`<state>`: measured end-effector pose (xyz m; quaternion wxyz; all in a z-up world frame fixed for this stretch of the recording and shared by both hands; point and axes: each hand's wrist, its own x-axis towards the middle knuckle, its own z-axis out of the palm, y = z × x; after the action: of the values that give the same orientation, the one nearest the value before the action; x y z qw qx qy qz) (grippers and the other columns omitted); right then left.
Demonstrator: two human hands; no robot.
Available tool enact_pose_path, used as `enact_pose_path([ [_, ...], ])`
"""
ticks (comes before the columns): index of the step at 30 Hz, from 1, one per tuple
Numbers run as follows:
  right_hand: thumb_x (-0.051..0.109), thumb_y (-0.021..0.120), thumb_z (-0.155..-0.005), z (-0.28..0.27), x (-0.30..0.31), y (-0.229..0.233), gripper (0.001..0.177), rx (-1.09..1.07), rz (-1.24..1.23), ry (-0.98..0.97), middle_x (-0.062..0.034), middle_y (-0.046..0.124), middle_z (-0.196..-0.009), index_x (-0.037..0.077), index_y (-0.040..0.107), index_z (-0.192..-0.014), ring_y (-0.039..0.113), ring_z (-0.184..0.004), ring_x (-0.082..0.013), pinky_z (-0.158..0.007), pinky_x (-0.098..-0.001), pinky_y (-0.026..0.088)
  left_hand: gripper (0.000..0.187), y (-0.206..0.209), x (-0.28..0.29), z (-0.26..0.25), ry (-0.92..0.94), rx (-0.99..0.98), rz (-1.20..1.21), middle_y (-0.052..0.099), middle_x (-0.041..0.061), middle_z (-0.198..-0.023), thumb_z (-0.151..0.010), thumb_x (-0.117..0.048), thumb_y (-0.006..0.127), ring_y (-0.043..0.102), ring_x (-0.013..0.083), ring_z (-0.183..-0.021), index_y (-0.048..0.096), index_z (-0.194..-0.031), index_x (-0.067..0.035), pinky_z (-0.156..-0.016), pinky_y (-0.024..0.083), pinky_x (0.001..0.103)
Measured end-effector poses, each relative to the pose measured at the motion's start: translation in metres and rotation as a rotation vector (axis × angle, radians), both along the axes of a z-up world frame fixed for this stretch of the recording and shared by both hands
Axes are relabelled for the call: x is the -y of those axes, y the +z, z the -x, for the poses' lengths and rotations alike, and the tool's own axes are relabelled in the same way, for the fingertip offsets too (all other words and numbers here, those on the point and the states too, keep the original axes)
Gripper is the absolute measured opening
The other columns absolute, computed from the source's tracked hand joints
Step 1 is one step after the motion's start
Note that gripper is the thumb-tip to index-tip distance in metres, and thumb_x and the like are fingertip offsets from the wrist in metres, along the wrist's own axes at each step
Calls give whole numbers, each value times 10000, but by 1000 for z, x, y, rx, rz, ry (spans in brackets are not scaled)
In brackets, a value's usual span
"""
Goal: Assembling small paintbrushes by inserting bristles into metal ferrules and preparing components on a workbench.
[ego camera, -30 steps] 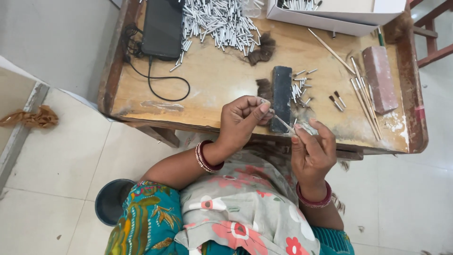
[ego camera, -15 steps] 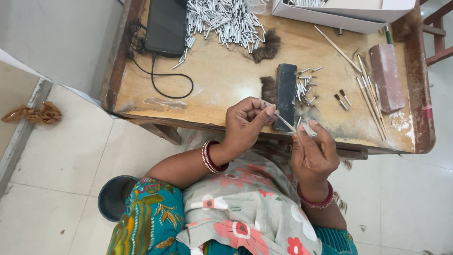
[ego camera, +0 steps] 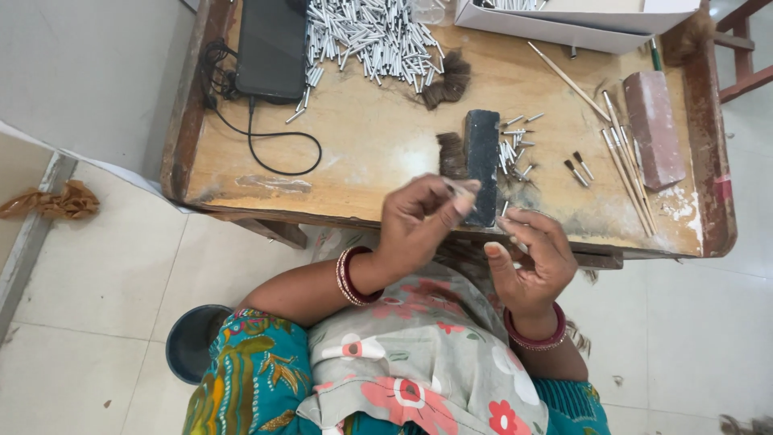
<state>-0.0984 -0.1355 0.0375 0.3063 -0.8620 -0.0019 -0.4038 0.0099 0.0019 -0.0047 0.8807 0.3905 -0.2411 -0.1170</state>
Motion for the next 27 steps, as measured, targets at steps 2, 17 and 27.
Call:
enact_pose_path([
  [2,223,774,-893,4,3,-9,297,-11,-152,86,-167,725,-1130,-31,720,-1037,703,-920,-204,-746,-264,535,124,11,-5,10,-47,85,-33,744,135,-1171,-1062,-95,680,661,88,-1012,658,-1063,27,-882,556,251],
  [17,241,767,-986,6,8,-28,269,133,-185,203,-200,748,-980,-7,673,-945,754,-876,-220,-768,-281,602,206,16,-8,23,-69,210,-188,758,134,-1071,-1106,-160,567,715,133,-1035,618,-1054,32,-943,598,302],
  [27,191,733,-987,14,16,-20,205,52,-108,276,-146,750,-953,0,689,-925,731,-794,-157,-713,-257,576,122,-9,0,17,-235,227,-83,694,230,-1272,-1062,-80,707,542,175,-1390,728,-1071,39,-1173,459,329],
])
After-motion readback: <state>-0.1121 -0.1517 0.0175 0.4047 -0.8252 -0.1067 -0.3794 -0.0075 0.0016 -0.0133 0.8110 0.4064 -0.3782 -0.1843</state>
